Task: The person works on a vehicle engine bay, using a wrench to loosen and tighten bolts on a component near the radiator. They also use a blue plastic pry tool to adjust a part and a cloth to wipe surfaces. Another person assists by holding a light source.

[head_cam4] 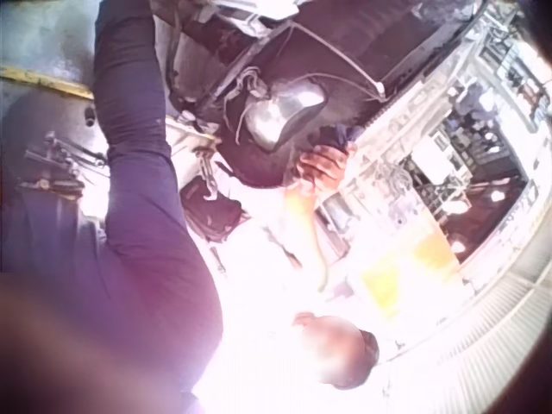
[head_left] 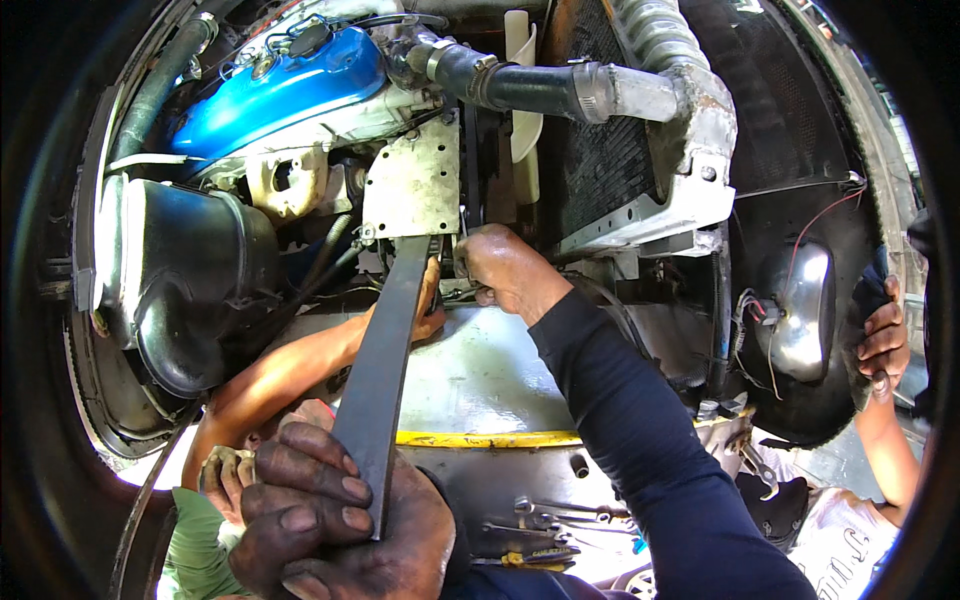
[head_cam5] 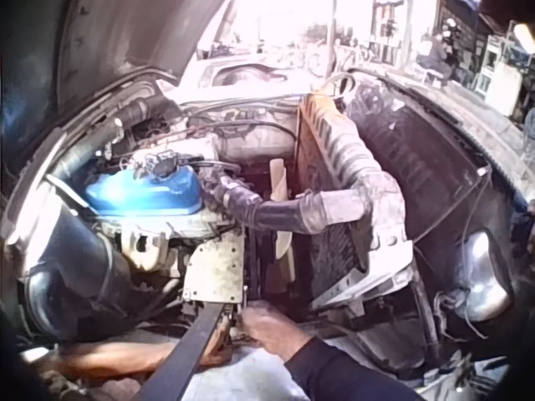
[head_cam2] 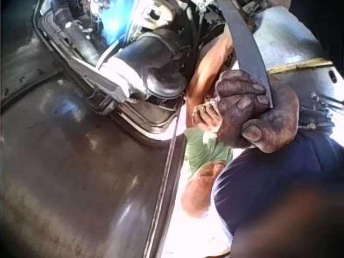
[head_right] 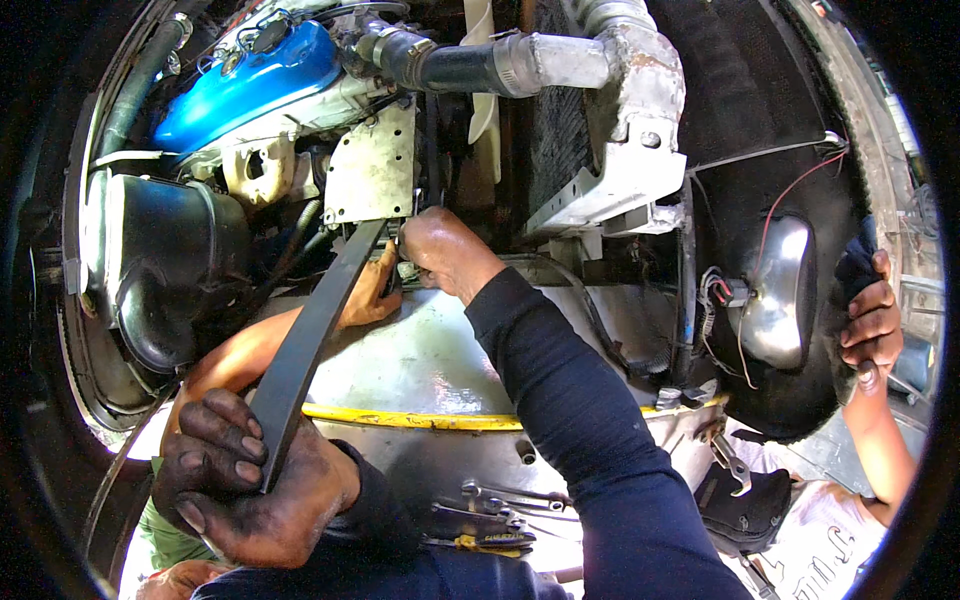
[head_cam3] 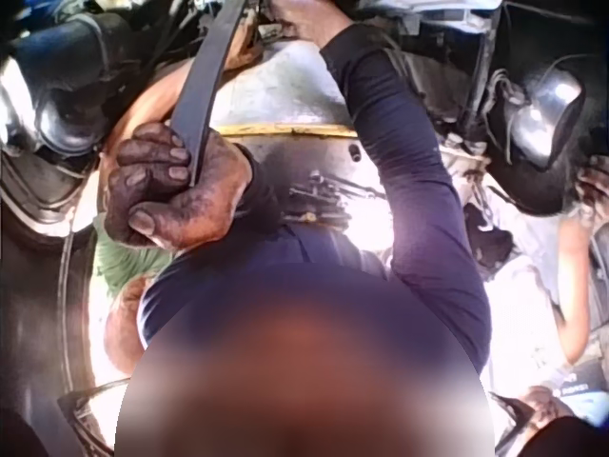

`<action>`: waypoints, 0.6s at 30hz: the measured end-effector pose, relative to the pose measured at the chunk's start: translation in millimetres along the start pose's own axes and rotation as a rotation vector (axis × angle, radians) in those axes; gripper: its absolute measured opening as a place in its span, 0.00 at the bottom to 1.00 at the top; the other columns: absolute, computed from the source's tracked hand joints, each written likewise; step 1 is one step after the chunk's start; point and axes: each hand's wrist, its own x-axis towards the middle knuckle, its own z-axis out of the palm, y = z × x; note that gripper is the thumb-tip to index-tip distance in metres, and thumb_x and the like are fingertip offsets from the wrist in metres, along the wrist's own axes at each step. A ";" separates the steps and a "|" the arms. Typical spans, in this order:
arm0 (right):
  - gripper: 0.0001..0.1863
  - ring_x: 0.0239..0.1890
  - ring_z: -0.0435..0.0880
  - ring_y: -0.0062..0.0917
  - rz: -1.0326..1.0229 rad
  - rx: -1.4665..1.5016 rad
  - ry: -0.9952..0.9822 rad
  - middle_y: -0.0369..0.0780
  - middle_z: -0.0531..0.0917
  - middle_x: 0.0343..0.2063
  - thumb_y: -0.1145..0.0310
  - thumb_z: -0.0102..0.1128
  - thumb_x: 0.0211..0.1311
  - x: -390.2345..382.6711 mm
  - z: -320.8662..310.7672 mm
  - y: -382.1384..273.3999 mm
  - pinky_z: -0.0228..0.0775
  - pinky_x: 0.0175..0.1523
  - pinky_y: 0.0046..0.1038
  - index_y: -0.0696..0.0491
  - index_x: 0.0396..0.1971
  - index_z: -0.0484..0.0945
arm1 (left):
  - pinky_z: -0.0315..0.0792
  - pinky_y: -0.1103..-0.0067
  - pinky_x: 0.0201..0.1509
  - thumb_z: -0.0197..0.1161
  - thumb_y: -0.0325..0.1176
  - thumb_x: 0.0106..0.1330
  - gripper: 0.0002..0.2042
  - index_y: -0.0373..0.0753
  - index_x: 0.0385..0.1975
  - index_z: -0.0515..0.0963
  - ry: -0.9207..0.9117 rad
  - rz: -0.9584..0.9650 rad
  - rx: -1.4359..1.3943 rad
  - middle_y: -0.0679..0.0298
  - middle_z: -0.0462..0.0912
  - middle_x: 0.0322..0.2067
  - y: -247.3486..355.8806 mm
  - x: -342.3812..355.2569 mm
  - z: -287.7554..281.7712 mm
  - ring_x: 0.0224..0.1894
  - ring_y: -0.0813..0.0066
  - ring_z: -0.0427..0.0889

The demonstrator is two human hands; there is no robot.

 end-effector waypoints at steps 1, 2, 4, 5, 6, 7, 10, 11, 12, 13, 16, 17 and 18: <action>0.09 0.24 0.80 0.35 -0.151 -0.345 0.112 0.48 0.81 0.26 0.71 0.52 0.61 -2.9 -0.6 1.2 0.68 0.27 0.40 0.61 0.33 0.80 | 0.57 0.76 0.30 0.52 0.41 0.66 0.13 0.44 0.22 0.63 0.042 0.004 0.013 0.69 0.59 0.18 -0.7 -3.1 1.7 0.22 0.77 0.61; 0.11 0.24 0.81 0.37 -0.378 -0.744 0.211 0.51 0.83 0.27 0.70 0.55 0.60 -6.7 2.4 4.5 0.71 0.30 0.39 0.60 0.35 0.82 | 0.58 0.76 0.28 0.52 0.40 0.67 0.13 0.41 0.24 0.65 0.066 0.033 -0.036 0.69 0.60 0.18 -2.9 -2.5 1.9 0.21 0.77 0.61; 0.18 0.36 0.85 0.46 -0.411 -1.053 0.204 0.58 0.84 0.36 0.70 0.55 0.60 -14.0 3.6 8.4 0.76 0.42 0.42 0.64 0.47 0.79 | 0.60 0.77 0.25 0.53 0.39 0.69 0.13 0.37 0.27 0.70 0.087 0.074 -0.125 0.68 0.62 0.17 -7.5 -2.0 2.9 0.18 0.77 0.62; 0.23 0.42 0.87 0.51 -0.402 -1.097 0.185 0.61 0.85 0.41 0.70 0.56 0.60 -17.1 2.3 9.2 0.78 0.48 0.43 0.67 0.53 0.77 | 0.61 0.78 0.23 0.54 0.38 0.70 0.13 0.35 0.29 0.72 0.098 0.089 -0.167 0.68 0.64 0.16 -10.1 -1.5 2.9 0.17 0.77 0.63; 0.26 0.46 0.86 0.52 -0.359 -1.049 0.233 0.62 0.84 0.43 0.71 0.55 0.61 -21.3 4.2 12.0 0.78 0.52 0.43 0.68 0.58 0.74 | 0.61 0.78 0.21 0.54 0.38 0.72 0.14 0.32 0.31 0.74 0.114 0.109 -0.211 0.68 0.65 0.16 -12.5 -1.8 2.9 0.15 0.77 0.63; 0.29 0.50 0.85 0.54 -0.322 -1.004 0.277 0.63 0.83 0.46 0.72 0.54 0.61 -25.1 4.5 14.0 0.77 0.56 0.44 0.68 0.62 0.70 | 0.62 0.79 0.20 0.54 0.37 0.73 0.14 0.30 0.32 0.76 0.130 0.129 -0.252 0.68 0.66 0.15 -14.2 -1.8 2.4 0.14 0.77 0.64; 0.35 0.58 0.80 0.53 -0.182 -1.036 0.160 0.66 0.79 0.51 0.73 0.48 0.62 -30.5 -1.6 13.5 0.71 0.64 0.40 0.70 0.70 0.59 | 0.62 0.78 0.21 0.54 0.38 0.73 0.15 0.30 0.33 0.76 0.109 0.140 -0.253 0.68 0.67 0.15 -16.0 -1.7 1.3 0.16 0.76 0.66; 0.36 0.58 0.80 0.53 -0.142 -1.032 0.134 0.66 0.79 0.51 0.73 0.48 0.62 -32.0 -2.1 14.9 0.71 0.64 0.39 0.69 0.71 0.57 | 0.62 0.78 0.22 0.54 0.39 0.73 0.15 0.31 0.32 0.75 0.105 0.136 -0.237 0.68 0.66 0.15 -16.0 -1.5 1.2 0.17 0.76 0.66; 0.38 0.58 0.81 0.53 -0.147 -1.018 0.132 0.66 0.80 0.52 0.73 0.49 0.62 -30.6 -1.4 15.6 0.71 0.64 0.40 0.69 0.72 0.55 | 0.61 0.78 0.23 0.54 0.39 0.72 0.14 0.33 0.30 0.73 0.093 0.121 -0.212 0.68 0.65 0.16 -14.4 -2.1 1.5 0.17 0.76 0.65; 0.39 0.58 0.81 0.53 -0.150 -1.007 0.129 0.66 0.80 0.52 0.73 0.50 0.61 -29.6 -0.5 17.6 0.71 0.64 0.41 0.68 0.73 0.52 | 0.61 0.77 0.24 0.54 0.39 0.71 0.14 0.34 0.29 0.72 0.084 0.097 -0.185 0.68 0.64 0.16 -13.3 -2.0 1.4 0.18 0.76 0.65; 0.37 0.57 0.82 0.53 -0.231 -0.932 0.175 0.66 0.79 0.53 0.73 0.50 0.61 -20.2 6.5 21.7 0.72 0.63 0.42 0.68 0.72 0.56 | 0.59 0.76 0.27 0.53 0.40 0.68 0.13 0.39 0.25 0.68 0.055 0.044 -0.078 0.69 0.62 0.17 -6.1 -2.3 0.8 0.20 0.76 0.63; 0.36 0.57 0.82 0.53 -0.237 -0.902 0.198 0.66 0.79 0.53 0.73 0.50 0.62 -16.1 9.4 21.8 0.72 0.63 0.41 0.68 0.70 0.59 | 0.59 0.76 0.28 0.53 0.40 0.67 0.13 0.40 0.24 0.66 0.041 0.025 -0.047 0.69 0.61 0.18 -4.4 -2.5 0.5 0.21 0.76 0.62; 0.29 0.51 0.83 0.51 -0.356 -0.989 0.169 0.64 0.81 0.48 0.73 0.50 0.62 -13.9 8.2 20.7 0.74 0.56 0.41 0.69 0.63 0.65 | 0.58 0.76 0.29 0.53 0.41 0.66 0.13 0.42 0.23 0.65 0.033 0.017 -0.030 0.69 0.60 0.18 -3.6 -1.6 -0.4 0.22 0.76 0.62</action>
